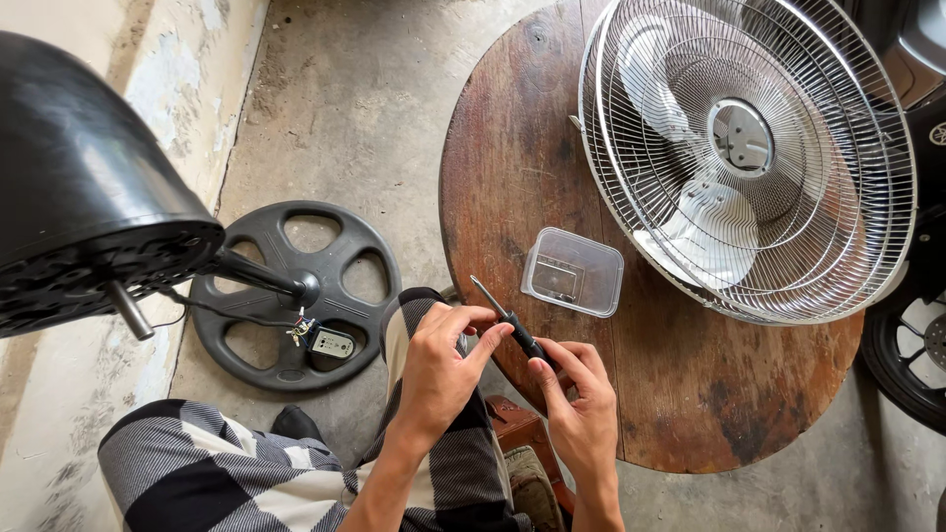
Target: The person uses a screwdriver to tighten screws on the back of a black fan motor housing, then picks up a metal fan cage and attaches it to the motor assembly, securing it with a small fastener.
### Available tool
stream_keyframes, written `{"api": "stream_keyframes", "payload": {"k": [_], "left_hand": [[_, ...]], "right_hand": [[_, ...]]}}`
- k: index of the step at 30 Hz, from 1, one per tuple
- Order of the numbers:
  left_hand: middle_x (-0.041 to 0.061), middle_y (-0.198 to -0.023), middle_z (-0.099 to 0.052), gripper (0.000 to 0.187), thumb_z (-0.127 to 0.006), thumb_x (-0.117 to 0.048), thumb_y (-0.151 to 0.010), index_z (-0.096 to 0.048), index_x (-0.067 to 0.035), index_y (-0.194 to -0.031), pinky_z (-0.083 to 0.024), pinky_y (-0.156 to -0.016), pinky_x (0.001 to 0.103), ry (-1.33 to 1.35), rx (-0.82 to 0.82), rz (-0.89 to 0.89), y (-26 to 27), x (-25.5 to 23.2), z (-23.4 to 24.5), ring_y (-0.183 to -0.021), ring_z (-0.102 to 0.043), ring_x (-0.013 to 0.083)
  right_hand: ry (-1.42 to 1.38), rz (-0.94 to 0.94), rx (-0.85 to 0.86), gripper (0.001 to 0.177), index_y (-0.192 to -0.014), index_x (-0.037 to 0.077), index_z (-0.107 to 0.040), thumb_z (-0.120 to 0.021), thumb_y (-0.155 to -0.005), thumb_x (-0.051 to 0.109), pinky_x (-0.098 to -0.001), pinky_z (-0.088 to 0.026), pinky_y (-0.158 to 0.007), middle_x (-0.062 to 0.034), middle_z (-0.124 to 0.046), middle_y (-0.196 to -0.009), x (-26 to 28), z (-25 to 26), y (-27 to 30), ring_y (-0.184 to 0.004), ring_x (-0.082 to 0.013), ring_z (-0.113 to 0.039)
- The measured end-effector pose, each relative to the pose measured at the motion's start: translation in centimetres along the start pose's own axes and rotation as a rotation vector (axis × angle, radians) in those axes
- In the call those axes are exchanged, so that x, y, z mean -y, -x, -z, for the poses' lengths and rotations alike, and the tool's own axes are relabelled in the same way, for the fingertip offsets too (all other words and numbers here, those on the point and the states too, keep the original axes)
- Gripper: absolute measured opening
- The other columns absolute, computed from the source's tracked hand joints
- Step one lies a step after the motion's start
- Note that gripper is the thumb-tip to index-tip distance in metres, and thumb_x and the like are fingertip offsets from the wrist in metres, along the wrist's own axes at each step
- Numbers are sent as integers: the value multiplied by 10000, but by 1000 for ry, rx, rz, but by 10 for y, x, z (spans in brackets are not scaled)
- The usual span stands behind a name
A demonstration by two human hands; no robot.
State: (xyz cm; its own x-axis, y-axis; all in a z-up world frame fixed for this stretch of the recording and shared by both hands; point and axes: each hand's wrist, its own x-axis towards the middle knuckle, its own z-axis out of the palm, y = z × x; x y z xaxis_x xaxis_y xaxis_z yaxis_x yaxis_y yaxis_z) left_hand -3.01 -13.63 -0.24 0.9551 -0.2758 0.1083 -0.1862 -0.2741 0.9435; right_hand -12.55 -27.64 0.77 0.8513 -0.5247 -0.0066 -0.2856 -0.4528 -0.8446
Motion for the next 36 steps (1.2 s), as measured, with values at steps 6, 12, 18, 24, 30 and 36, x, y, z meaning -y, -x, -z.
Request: {"api": "stream_keyframes", "payload": {"k": [6,12,18,24,30,36], "left_hand": [[9,-881,-749,165,-791,-247,-855,-767,-93,-906,-453,-825,357,-186,-11,-129,-2,-1,-8,-880,-625,210],[-13,-875,-747,152,-771,-252,-875,-772,-105,-915,-385,-861,365,-279,3,-203,-4,-2,-13,-888,-619,194],[-24,-860,-737,151,-772,-241,-877,-772,-103,-938,-353,-868,365,-316,19,-236,-4,-3,-16,-876,-598,178],[-31,-855,-730,140,-769,-225,-887,-767,-102,-956,-344,-870,367,-351,14,-268,-2,-2,-17,-873,-589,168],[-32,-853,-724,143,-777,-234,-879,-762,-106,-942,-345,-880,367,-362,8,-274,-1,-1,-19,-879,-590,169],[-34,-851,-723,154,-787,-249,-867,-763,-114,-936,-342,-876,371,-373,3,-270,0,-1,-18,-883,-589,172]], "right_hand": [[17,-74,-27,237,-1124,64,-769,-728,-894,99,-257,-522,-629,-37,-669,-996,-3,3,-4,-742,-106,-648],[84,-25,-72,239,-1128,60,-760,-736,-892,94,-279,-536,-676,-55,-658,-1013,-6,4,-4,-798,-138,-665],[179,25,-80,262,-1135,72,-761,-751,-876,111,-316,-539,-731,-65,-643,-1043,-12,6,-8,-904,-182,-641],[247,59,-83,277,-1141,84,-765,-763,-870,137,-338,-516,-766,-64,-632,-1051,-16,6,-8,-951,-200,-598],[255,99,-98,295,-1164,88,-760,-761,-872,133,-340,-514,-788,-70,-629,-1069,-16,7,-7,-965,-205,-589],[239,76,-101,327,-1191,104,-747,-771,-868,149,-314,-536,-754,-67,-625,-1098,-16,8,-6,-977,-193,-598]]}}
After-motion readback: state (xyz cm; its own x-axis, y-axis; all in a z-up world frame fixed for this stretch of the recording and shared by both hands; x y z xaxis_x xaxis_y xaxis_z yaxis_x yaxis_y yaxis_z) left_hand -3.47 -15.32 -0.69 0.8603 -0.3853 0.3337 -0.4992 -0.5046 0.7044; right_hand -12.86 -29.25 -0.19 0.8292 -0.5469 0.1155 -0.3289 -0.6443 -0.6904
